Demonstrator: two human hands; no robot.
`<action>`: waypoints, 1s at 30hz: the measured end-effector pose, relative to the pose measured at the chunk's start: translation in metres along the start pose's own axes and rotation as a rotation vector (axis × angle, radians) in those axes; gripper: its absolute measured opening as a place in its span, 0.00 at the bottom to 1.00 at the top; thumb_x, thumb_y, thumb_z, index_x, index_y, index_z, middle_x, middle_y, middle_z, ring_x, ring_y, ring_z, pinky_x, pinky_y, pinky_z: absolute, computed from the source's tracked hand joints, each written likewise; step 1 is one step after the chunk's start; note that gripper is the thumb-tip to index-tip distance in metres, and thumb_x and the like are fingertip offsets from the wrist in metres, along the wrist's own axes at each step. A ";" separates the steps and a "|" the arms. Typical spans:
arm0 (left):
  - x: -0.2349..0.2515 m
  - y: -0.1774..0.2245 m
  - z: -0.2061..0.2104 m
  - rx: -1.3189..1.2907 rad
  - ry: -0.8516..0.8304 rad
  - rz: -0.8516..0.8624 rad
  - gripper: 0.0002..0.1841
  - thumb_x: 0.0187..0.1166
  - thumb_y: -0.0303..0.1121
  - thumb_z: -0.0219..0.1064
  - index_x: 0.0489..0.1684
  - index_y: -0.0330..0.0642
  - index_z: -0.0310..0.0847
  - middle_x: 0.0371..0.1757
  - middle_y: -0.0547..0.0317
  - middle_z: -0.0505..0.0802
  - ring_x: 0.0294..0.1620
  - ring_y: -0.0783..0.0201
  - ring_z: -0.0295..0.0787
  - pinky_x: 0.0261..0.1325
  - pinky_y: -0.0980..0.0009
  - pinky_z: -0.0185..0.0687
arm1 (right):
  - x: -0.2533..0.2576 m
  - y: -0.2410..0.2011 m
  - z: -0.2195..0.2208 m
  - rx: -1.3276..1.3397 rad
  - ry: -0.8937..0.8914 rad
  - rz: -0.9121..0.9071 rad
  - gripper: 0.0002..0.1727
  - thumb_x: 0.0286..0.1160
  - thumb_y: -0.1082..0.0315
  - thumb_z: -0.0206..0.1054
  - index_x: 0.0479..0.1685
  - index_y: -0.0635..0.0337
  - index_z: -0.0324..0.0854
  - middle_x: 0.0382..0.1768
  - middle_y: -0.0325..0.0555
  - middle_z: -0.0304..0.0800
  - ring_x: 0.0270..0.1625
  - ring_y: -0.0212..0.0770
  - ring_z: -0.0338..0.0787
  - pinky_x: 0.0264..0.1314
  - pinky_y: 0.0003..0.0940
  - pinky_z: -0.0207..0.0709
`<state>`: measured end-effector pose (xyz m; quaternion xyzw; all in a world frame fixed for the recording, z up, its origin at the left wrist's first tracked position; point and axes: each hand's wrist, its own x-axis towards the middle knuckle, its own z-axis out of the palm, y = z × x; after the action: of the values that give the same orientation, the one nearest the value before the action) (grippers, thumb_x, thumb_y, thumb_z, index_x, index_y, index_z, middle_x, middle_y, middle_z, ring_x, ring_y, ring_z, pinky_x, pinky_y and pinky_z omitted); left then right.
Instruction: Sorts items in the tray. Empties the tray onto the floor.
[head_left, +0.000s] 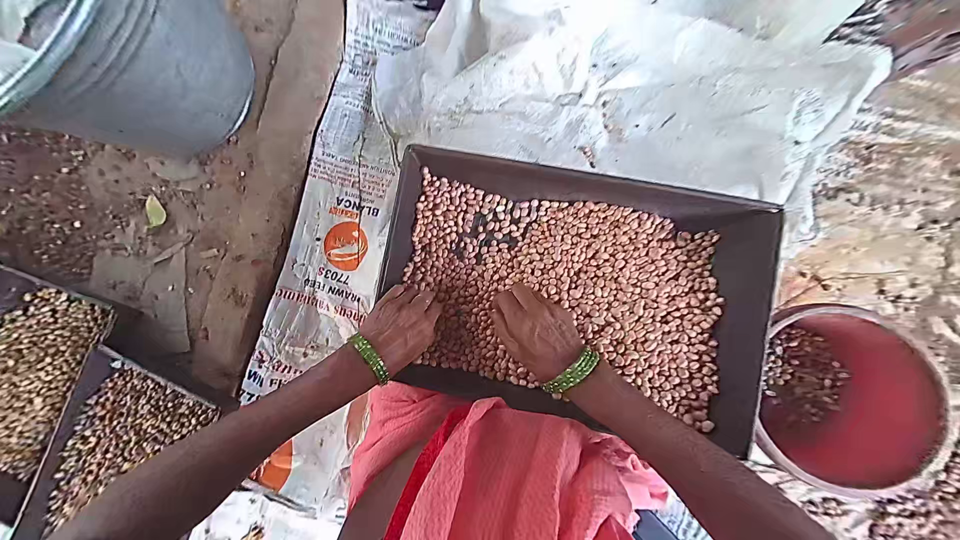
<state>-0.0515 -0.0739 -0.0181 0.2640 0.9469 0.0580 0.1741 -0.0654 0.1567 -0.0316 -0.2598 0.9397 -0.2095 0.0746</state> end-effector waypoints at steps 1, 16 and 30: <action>0.000 0.003 -0.007 -0.063 0.033 -0.019 0.14 0.82 0.32 0.61 0.45 0.28 0.88 0.48 0.35 0.93 0.55 0.38 0.92 0.59 0.46 0.82 | -0.001 0.000 -0.013 0.218 -0.041 0.117 0.12 0.80 0.65 0.65 0.44 0.68 0.87 0.36 0.54 0.87 0.36 0.50 0.90 0.35 0.44 0.84; 0.105 0.014 -0.025 -0.359 0.279 0.111 0.11 0.86 0.30 0.63 0.53 0.38 0.92 0.52 0.42 0.93 0.57 0.42 0.91 0.65 0.45 0.82 | -0.196 0.140 -0.154 0.315 0.264 0.686 0.34 0.90 0.42 0.43 0.56 0.62 0.86 0.51 0.46 0.92 0.56 0.37 0.90 0.61 0.42 0.83; 0.131 0.033 -0.032 -0.222 -0.106 -0.006 0.13 0.85 0.33 0.66 0.56 0.32 0.85 0.58 0.37 0.90 0.62 0.39 0.89 0.69 0.41 0.79 | -0.134 0.102 -0.130 0.272 0.210 0.406 0.16 0.85 0.63 0.61 0.58 0.64 0.86 0.57 0.52 0.91 0.56 0.43 0.92 0.62 0.46 0.87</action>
<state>-0.1518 0.0213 -0.0206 0.2430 0.9250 0.1478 0.2520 -0.0302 0.3516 0.0457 -0.0306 0.9383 -0.3406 0.0516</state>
